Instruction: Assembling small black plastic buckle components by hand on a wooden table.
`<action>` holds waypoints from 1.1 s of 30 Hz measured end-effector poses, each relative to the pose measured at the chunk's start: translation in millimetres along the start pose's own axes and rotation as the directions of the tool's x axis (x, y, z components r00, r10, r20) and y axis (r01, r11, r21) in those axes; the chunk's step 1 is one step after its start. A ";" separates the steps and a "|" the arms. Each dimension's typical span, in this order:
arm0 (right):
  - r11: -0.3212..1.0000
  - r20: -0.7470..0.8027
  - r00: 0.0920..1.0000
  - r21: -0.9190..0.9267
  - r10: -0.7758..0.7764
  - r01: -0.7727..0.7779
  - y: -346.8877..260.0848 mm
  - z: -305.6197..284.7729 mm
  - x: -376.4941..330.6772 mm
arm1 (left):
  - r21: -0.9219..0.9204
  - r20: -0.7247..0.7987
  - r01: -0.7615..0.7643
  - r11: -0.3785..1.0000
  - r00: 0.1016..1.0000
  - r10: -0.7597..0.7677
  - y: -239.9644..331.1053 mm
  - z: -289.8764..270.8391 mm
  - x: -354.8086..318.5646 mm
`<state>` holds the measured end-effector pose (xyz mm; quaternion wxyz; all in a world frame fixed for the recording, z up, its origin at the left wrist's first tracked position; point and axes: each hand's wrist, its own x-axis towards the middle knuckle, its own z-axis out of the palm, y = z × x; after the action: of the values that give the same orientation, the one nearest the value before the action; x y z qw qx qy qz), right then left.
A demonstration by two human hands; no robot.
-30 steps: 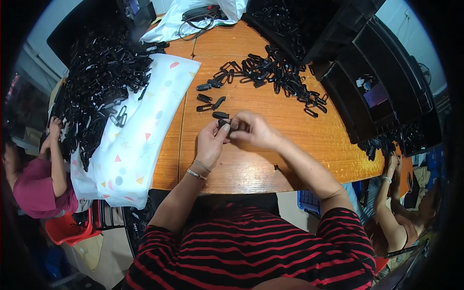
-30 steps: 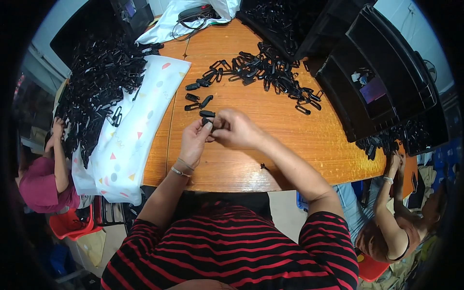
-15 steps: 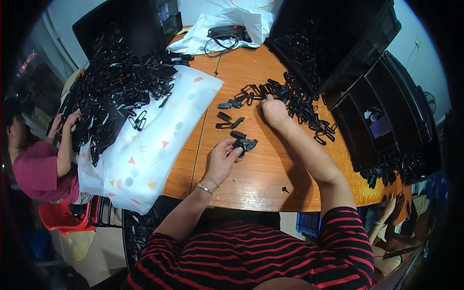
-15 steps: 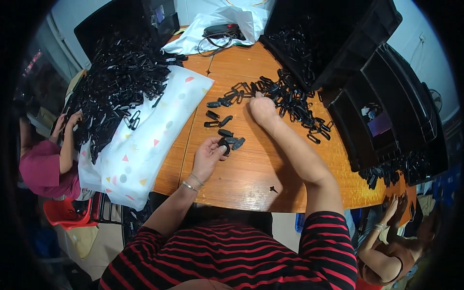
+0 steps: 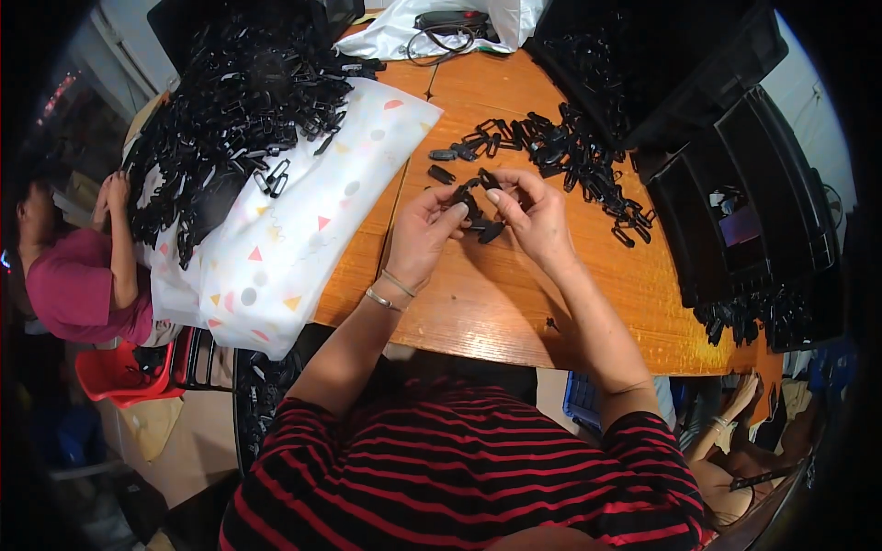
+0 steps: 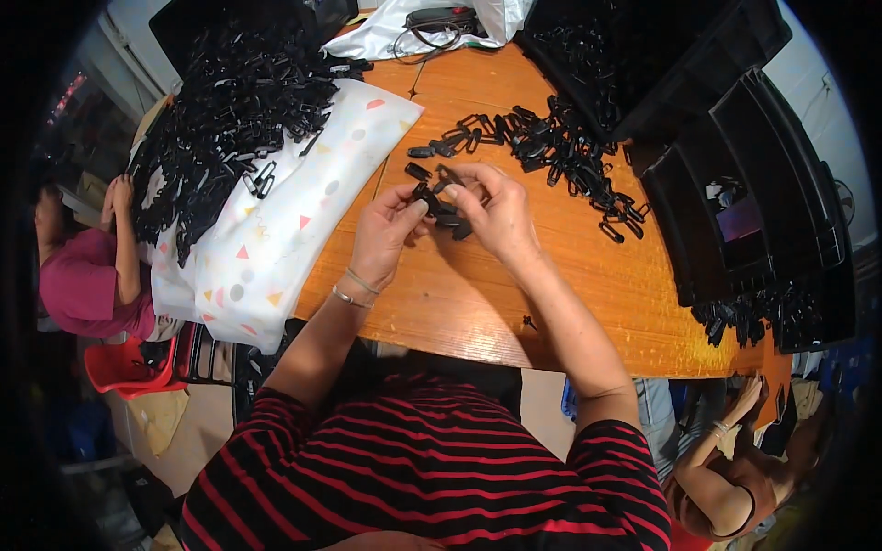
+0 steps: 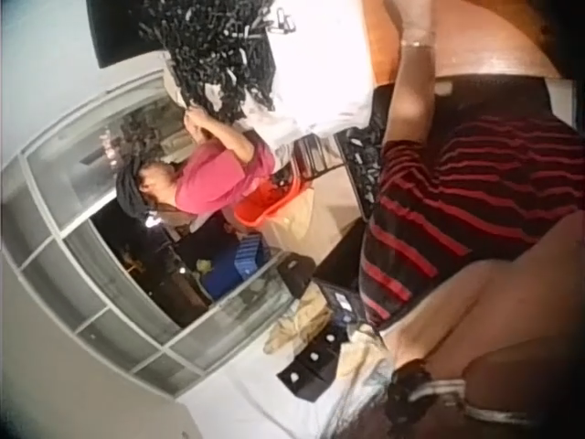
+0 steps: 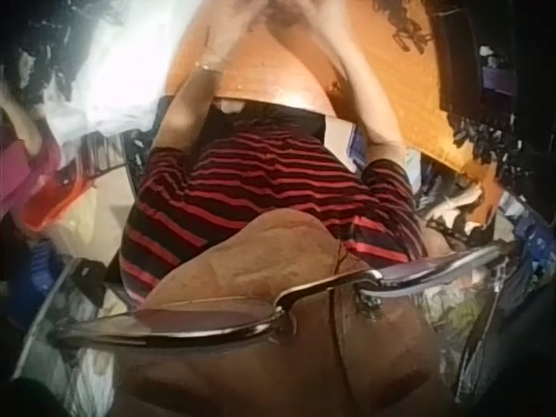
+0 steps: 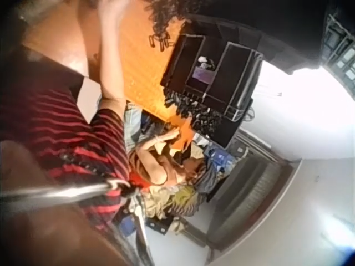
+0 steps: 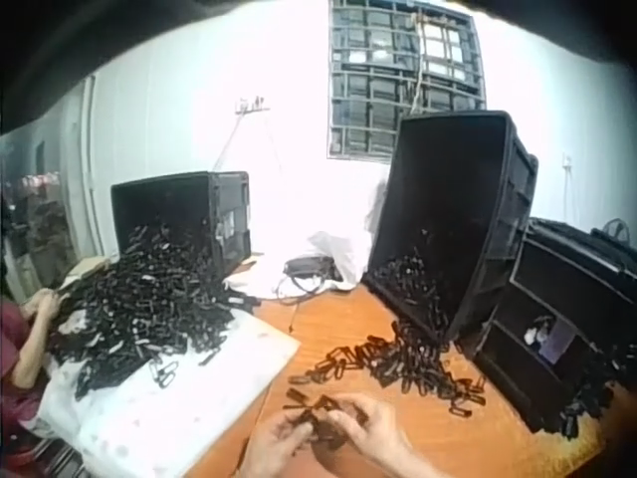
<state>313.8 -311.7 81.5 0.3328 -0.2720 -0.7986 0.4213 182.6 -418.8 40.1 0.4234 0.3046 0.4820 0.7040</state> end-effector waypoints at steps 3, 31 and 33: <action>0.991 -0.051 0.990 0.009 -0.130 0.130 -6.2 5.6 -5.7 | -0.034 0.030 -0.094 0.995 0.995 0.095 -0.1 3.9 3.5; 0.994 -0.125 0.986 -0.041 -0.106 0.102 5.7 66.5 -83.1 | -0.062 0.167 0.004 0.998 0.986 0.007 -15.0 -2.0 -42.7; 0.999 -0.091 0.996 0.036 -0.007 0.010 21.2 65.2 -88.1 | 0.036 0.162 0.072 0.997 0.984 -0.077 -18.1 -2.1 -40.1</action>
<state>323.0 -396.2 9.1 0.3753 -0.2813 -0.7761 0.4216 204.6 -452.1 21.6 0.4831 0.3494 0.4671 0.6530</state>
